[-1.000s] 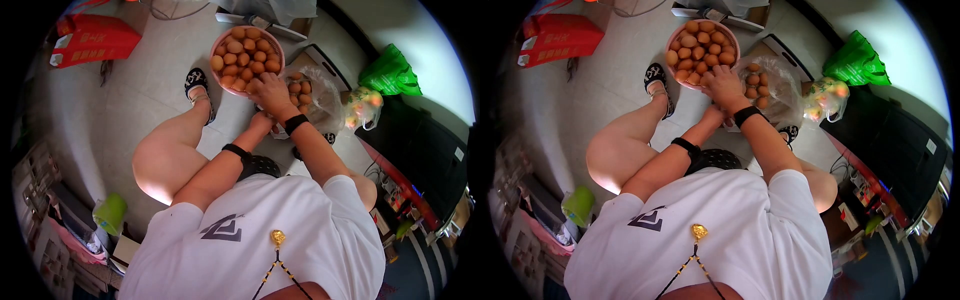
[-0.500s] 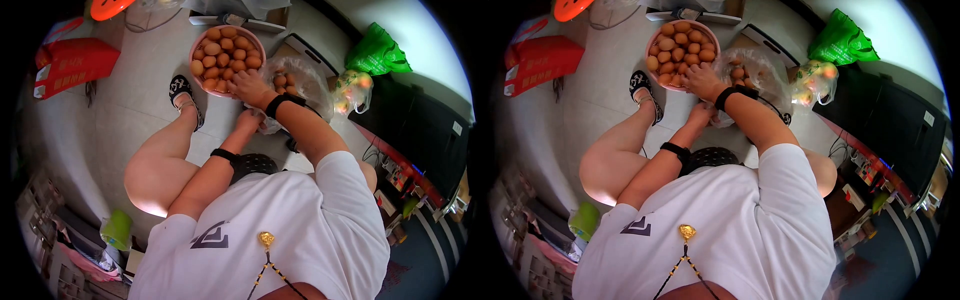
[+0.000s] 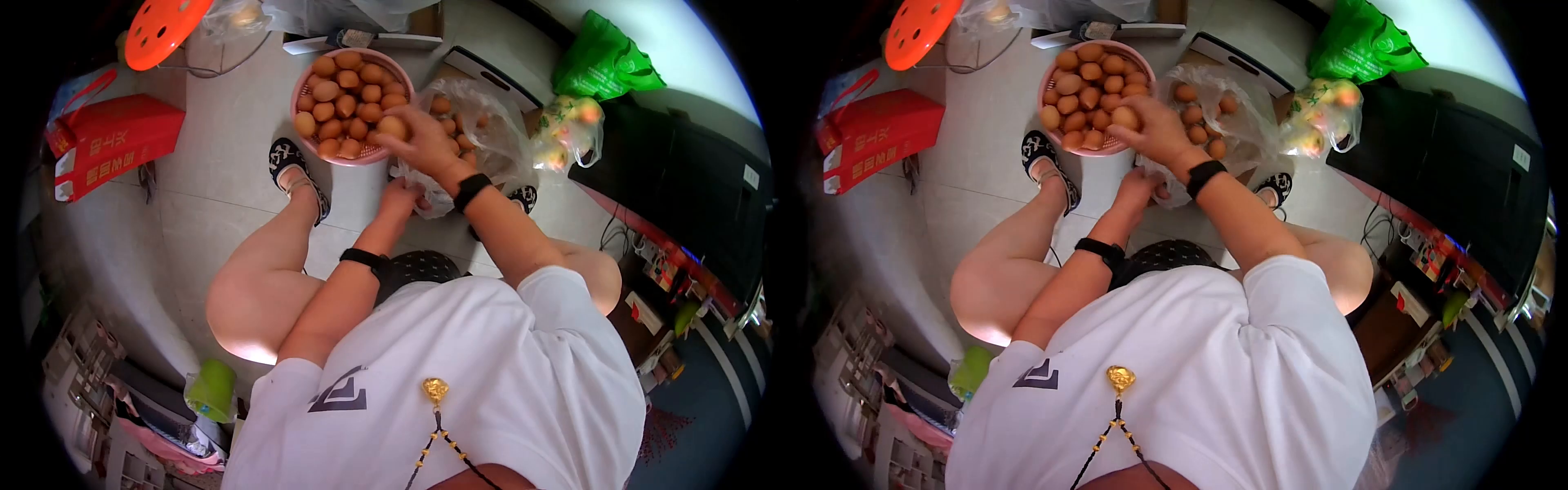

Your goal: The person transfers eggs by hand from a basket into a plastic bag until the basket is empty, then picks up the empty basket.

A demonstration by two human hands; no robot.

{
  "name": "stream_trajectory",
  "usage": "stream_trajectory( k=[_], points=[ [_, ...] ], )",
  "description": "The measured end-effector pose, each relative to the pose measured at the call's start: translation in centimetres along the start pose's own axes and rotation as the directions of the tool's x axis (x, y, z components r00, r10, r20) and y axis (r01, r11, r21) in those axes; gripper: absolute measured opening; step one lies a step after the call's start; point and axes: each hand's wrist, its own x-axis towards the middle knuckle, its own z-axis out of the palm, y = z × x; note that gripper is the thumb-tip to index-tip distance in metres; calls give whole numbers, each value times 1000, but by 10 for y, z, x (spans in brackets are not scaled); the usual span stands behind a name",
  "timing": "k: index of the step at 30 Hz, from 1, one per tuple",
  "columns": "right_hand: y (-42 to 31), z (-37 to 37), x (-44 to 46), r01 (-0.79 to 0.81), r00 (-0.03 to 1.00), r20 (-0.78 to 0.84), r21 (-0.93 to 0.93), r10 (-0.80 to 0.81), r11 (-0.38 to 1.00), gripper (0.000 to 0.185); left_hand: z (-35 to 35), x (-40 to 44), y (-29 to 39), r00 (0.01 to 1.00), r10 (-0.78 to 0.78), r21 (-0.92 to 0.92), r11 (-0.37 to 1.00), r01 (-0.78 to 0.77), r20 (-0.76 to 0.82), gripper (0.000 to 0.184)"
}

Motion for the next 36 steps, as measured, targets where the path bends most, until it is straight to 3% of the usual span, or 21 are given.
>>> stream_trajectory(
  k=[2,4,6,8,9,11,12,13,16,23,27,31,32,34,35,36],
  points=[
    [18,-13,-23,-331,925,-76,314,371,890,45,2,0,-1,1000,11,12,1000,-11,12,15],
    [53,-21,-46,-409,895,-44,310,443,858,44,5,0,0,1000,7,-65,998,-7,-1,14],
    [86,-27,-67,-480,862,-7,307,506,822,43,4,4,-4,1000,13,-25,1000,-13,10,14],
    [111,-31,-82,-613,790,-60,-43,611,789,46,4,5,-4,1000,18,15,1000,-19,9,14],
    [114,-37,-83,-613,790,-55,-37,611,789,46,5,4,-4,1000,21,-22,1000,-21,3,15],
    [122,-46,-85,-859,504,-106,43,857,510,57,5,3,-5,1000,17,-53,998,-18,-12,16],
    [134,-44,-88,-860,502,-99,51,859,509,57,3,4,-5,1000,16,-27,1000,-16,17,17],
    [153,-38,-92,-875,484,-125,-84,866,477,59,2,5,-5,999,12,-1,1000,-12,48,18],
    [210,-13,-112,-870,463,-142,-264,875,417,60,5,5,-4,998,-6,27,1000,4,62,20],
    [223,-3,-111,-791,488,48,-397,872,465,50,4,6,-5,997,0,1,1000,0,83,21],
    [226,-4,-111,-727,539,103,-444,836,524,44,6,4,-2,999,-17,51,999,15,51,21],
    [224,-10,-112,-578,670,160,-500,725,645,39,7,4,-3,999,-11,18,1000,10,47,20],
    [218,-13,-110,-523,722,152,-520,675,676,37,7,5,-5,999,-4,13,1000,3,47,20],
    [189,-19,-104,-540,774,-13,-535,633,650,35,3,8,-11,999,21,33,999,-23,43,20],
    [166,-23,-91,-677,704,-187,-471,686,566,30,3,9,-12,999,26,26,999,-27,39,20],
    [155,-25,-84,-670,710,-183,-475,680,570,30,3,11,-13,999,31,47,998,-32,24,19]
  ],
)
